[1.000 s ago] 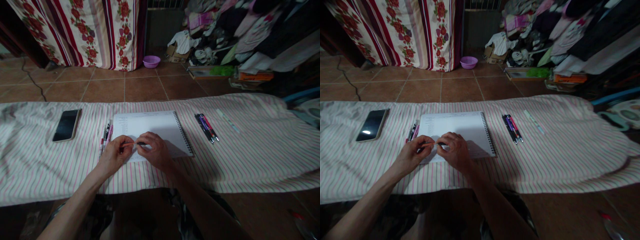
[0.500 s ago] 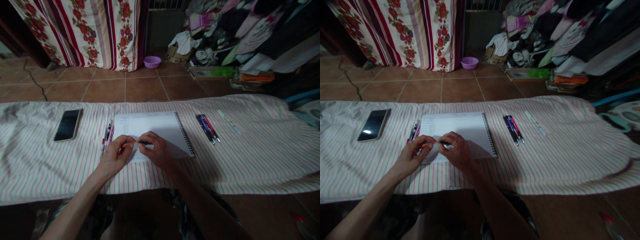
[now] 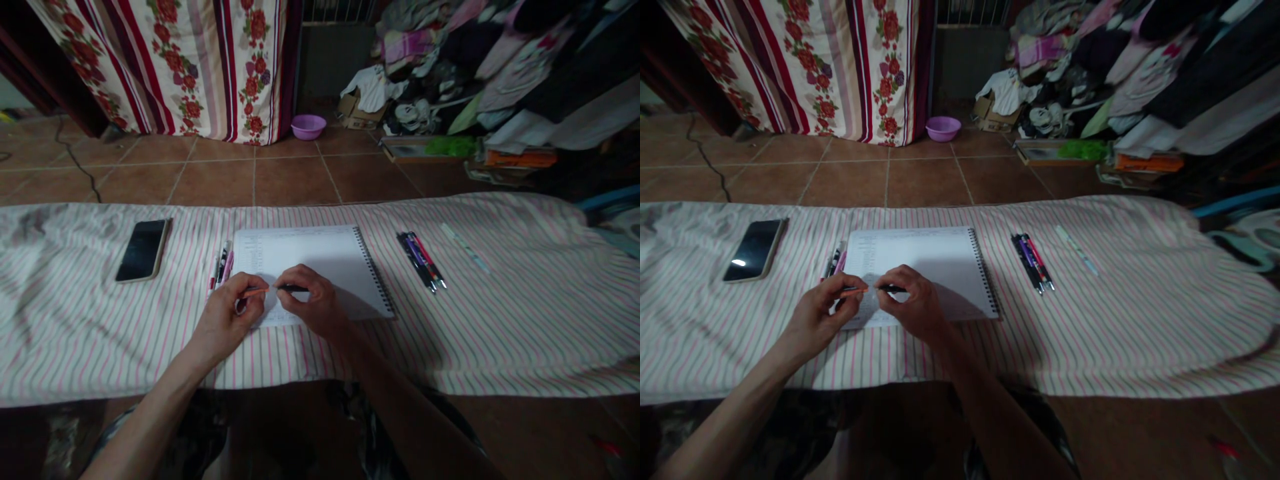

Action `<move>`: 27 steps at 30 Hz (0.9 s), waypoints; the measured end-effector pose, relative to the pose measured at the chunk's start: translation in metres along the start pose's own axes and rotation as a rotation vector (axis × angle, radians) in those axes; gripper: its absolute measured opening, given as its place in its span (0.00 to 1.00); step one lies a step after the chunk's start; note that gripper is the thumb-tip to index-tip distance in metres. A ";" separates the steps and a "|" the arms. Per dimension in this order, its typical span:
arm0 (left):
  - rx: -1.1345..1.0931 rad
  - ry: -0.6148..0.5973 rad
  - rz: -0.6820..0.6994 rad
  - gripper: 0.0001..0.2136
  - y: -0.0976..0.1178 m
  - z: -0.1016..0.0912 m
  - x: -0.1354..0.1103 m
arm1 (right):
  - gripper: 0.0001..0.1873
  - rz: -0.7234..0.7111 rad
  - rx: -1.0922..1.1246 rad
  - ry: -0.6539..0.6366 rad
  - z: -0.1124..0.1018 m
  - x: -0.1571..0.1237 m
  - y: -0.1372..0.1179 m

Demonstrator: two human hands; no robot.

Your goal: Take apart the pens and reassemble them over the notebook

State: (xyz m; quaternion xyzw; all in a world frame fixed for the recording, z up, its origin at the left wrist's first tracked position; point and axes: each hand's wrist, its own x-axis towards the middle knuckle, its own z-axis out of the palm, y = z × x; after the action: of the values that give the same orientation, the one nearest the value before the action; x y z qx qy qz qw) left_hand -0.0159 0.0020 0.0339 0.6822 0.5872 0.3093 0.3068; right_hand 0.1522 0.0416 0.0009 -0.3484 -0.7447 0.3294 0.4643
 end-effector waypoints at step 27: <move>-0.095 0.051 -0.059 0.07 0.006 -0.005 -0.007 | 0.06 -0.052 0.084 -0.054 0.008 0.003 -0.004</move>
State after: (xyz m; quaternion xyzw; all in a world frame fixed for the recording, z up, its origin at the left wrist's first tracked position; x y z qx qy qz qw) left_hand -0.0170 -0.0057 0.0410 0.6413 0.5993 0.3448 0.3328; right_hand 0.1431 0.0410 0.0028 -0.3000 -0.7512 0.3577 0.4666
